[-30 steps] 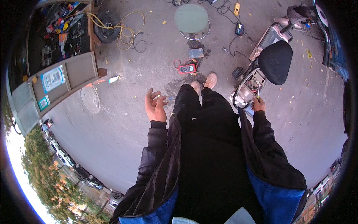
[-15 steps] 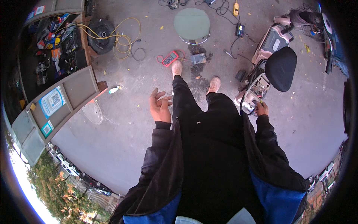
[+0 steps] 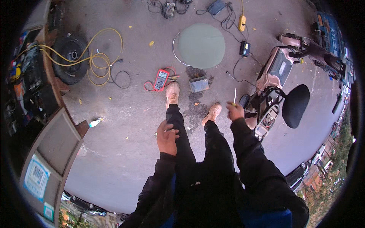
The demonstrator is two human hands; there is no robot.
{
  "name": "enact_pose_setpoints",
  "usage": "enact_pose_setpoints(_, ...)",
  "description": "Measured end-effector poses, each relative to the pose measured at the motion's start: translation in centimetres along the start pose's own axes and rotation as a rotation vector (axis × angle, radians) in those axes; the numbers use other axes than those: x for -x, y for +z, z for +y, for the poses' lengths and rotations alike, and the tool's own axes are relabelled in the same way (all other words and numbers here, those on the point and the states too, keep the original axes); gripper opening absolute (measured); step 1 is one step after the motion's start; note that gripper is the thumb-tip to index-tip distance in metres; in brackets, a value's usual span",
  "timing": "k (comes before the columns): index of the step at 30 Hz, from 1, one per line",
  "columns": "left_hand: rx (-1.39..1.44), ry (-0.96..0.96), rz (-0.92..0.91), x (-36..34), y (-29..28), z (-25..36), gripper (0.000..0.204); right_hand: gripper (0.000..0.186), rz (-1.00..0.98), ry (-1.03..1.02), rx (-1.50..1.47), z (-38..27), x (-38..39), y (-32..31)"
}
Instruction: The person uses a screwdriver to remove screws from the floorboard of a pink electric scooter, then removes the seat and reattaches it. The person handles screws, a screwdriver, and the scooter seat.
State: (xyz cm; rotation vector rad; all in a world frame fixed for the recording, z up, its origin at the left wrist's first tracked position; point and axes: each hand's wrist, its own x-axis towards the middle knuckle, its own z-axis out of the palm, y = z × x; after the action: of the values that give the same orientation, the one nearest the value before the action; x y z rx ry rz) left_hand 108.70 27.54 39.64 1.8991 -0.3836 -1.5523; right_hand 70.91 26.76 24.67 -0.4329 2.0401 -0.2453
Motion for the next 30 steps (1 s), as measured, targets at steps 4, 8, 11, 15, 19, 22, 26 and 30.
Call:
enact_pose_setpoints(4,0.075,-0.182,-0.02,-2.3,-0.7,-2.8,0.056,0.026,-0.029,-0.111,-0.137,-5.7,-8.0,8.9)
enact_pose_setpoints(8,0.11,-0.186,-0.03,-3.3,-2.4,-3.8,0.052,0.027,-0.139,0.195,-0.904,-10.4,-14.5,14.4)
enact_pose_setpoints(11,0.068,-0.179,0.006,-4.1,-4.1,-3.6,0.05,0.016,-0.222,0.222,-1.116,-12.7,-16.1,16.5)
enact_pose_setpoints(15,0.054,-0.181,0.067,-4.4,-6.1,-2.3,0.051,0.018,-0.244,0.095,-1.121,-17.8,-15.6,16.6)
enact_pose_setpoints(19,0.008,-0.135,0.055,-4.2,-6.4,-0.8,0.054,0.023,-0.191,-0.132,-0.942,-27.6,-15.3,15.1)
enact_pose_setpoints(22,-0.007,-0.053,0.018,-3.8,-5.9,-0.2,0.056,0.027,-0.098,-0.222,-0.832,-31.1,-11.8,13.8)
enact_pose_setpoints(26,-0.034,0.062,-0.045,-3.0,-4.4,-0.2,0.056,0.029,-0.036,-0.265,-0.623,-25.0,-1.6,9.9)
enact_pose_setpoints(30,-0.239,0.155,0.007,-7.0,-2.3,0.2,0.054,0.046,-0.118,-0.142,-0.49,-13.9,12.1,3.7)
